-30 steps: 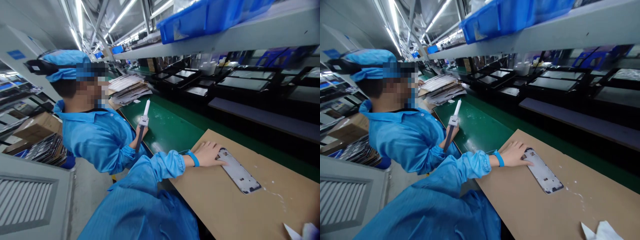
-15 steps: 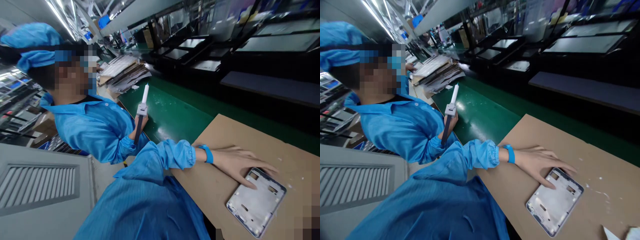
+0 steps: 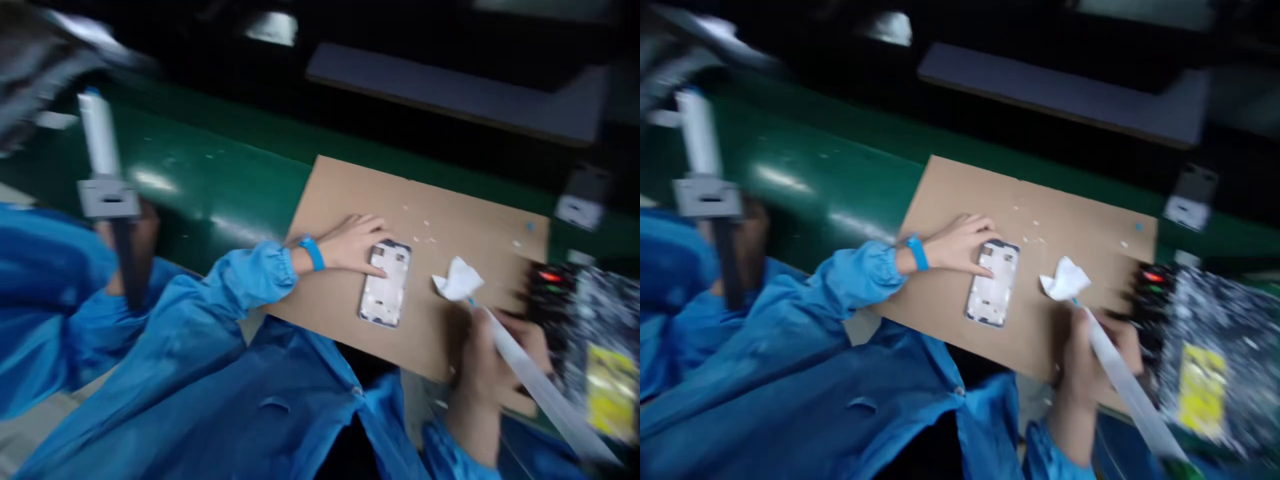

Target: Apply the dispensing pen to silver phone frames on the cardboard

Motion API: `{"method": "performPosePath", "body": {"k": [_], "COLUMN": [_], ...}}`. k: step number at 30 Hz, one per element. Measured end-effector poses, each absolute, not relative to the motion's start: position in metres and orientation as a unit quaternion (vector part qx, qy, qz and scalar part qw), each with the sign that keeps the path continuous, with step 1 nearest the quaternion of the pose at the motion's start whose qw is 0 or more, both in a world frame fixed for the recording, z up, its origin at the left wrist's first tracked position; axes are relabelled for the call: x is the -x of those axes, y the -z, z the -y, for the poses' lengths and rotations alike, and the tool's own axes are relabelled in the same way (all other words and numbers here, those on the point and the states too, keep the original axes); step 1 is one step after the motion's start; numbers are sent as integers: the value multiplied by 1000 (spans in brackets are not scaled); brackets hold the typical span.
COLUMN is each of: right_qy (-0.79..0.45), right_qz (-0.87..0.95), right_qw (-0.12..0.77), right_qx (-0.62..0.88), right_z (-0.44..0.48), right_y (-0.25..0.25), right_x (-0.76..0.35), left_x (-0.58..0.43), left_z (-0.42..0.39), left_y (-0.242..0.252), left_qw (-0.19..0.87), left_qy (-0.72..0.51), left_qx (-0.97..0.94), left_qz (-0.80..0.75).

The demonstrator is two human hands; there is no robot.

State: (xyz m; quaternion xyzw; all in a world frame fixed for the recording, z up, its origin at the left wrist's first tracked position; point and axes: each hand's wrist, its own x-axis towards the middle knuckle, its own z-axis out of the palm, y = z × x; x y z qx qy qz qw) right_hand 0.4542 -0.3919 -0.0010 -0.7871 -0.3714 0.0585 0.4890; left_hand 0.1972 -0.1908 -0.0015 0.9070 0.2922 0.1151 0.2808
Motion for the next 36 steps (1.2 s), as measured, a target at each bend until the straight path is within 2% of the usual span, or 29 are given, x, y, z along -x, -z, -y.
{"method": "performPosePath", "body": {"k": [2,9,13,19,36], "right_qy": [-25,-182,-241,-231,-234], "right_qz": [386,470,481,490,512], "right_qw": [490,505,527,510,463], "right_qx": [781,700,657,668,684], "right_z": [404,369,349,350,351], "right_y": [1,-14,1,29,25], "right_x": [-457,-409,-398,-398,-399], "left_x": [-198,-201,-202,-202,-204], "left_z": [192,205,204,201,204], "left_y": [12,23,23,24,23], "left_qw": [283,267,265,281,273], "left_qy": [-130,-146,-160,-167,-165], "left_qx": [-904,-918,-919,-920,-921], "left_qz": [-294,-254,-242,-217,-222]}}
